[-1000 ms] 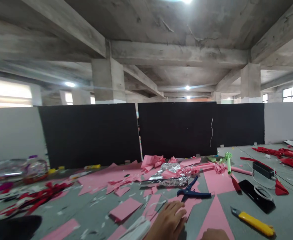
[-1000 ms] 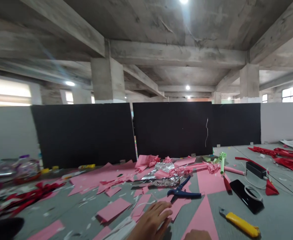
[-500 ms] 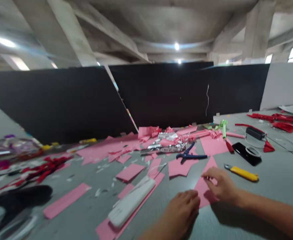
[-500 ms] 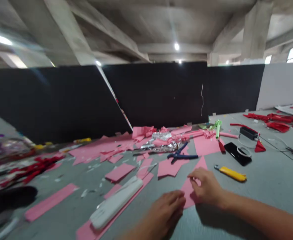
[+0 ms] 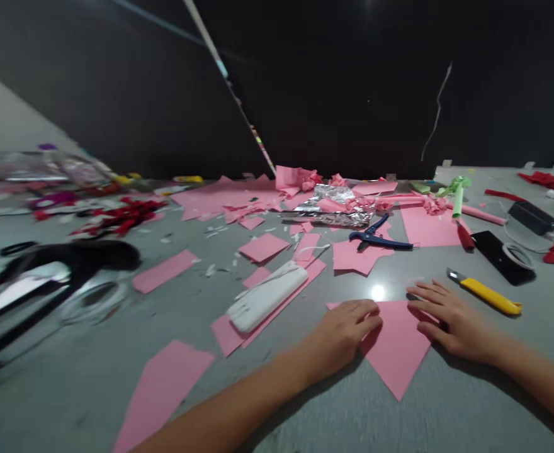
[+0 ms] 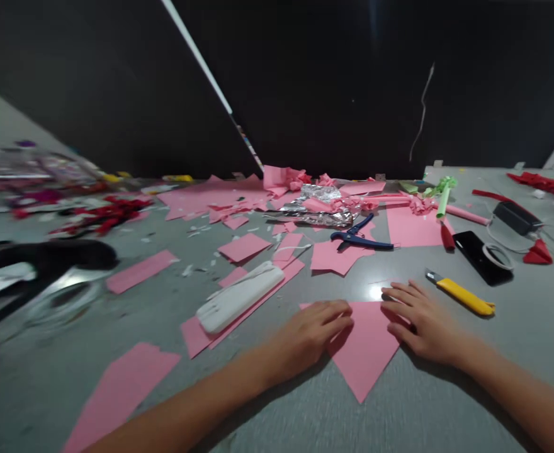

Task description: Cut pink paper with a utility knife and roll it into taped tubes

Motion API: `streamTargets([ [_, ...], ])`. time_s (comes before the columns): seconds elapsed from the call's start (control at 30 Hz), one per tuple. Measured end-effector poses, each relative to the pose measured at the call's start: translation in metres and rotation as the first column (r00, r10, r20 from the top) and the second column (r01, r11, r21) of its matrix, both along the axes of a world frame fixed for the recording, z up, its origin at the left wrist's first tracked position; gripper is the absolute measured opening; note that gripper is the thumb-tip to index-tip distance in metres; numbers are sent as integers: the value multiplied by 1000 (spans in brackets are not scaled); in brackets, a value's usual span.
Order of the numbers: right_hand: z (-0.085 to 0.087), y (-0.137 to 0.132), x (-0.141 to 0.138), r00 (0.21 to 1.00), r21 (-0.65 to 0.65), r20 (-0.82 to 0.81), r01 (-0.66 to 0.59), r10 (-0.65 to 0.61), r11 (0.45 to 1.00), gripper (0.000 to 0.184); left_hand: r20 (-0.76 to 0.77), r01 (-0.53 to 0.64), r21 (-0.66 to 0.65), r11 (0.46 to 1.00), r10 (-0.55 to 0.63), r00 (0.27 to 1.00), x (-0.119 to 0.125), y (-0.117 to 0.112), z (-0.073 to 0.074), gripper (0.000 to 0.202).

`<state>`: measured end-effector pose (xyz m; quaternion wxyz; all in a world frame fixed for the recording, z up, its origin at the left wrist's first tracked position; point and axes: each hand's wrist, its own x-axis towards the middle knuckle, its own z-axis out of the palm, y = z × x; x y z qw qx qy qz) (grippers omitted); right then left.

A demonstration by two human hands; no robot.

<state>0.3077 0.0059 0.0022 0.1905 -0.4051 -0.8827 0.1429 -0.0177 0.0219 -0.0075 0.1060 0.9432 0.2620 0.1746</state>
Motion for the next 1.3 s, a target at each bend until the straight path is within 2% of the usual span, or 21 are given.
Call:
streamTargets([
  [0.07, -8, 1, 1, 1000, -5, 13, -2, 2, 1000, 40, -1, -5, -17, 1000, 5, 1000, 2, -3, 2, 43],
  [0.17, -17, 5, 4, 999, 17, 31, -14, 14, 1000, 41, -11, -104, -79, 991, 103, 995, 6, -9, 7, 28],
  [0.23, -18, 7, 5, 999, 39, 47, -10, 9, 999, 43, -40, -132, -87, 987, 129, 991, 8, -13, 10, 26],
  [0.4, -9, -2, -2, 998, 50, 25, -53, 52, 997, 65, -78, -72, -78, 994, 66, 995, 8, -15, 3, 54],
  [0.47, -2, -9, -11, 994, -15, 32, -101, 101, 995, 62, -85, -53, -91, 994, 45, 995, 6, -14, -4, 61],
  [0.6, 8, -15, -23, 990, -149, 91, -97, 112, 984, 61, -78, -77, -96, 992, 70, 994, 0, -12, -16, 67],
  [0.77, 11, -12, -16, 986, -166, 142, -68, 92, 984, 54, -119, -178, -78, 981, 168, 979, -21, -15, -22, 75],
  [1.0, 8, -10, -9, 994, -81, 109, 28, -19, 996, 48, -174, -271, -83, 959, 254, 951, -59, -19, -24, 81],
  [1.13, 10, -6, -6, 991, 7, 102, 82, -82, 997, 38, -211, -284, -12, 959, 275, 938, -61, -18, -16, 75],
  [1.23, 11, -4, -6, 984, 79, 90, 148, -155, 986, 30, -221, -283, 75, 956, 292, 930, -47, -13, 2, 58],
  [1.3, 11, -4, -6, 975, 92, 88, 198, -206, 976, 29, -242, -292, 88, 952, 305, 921, -32, -9, 17, 47],
])
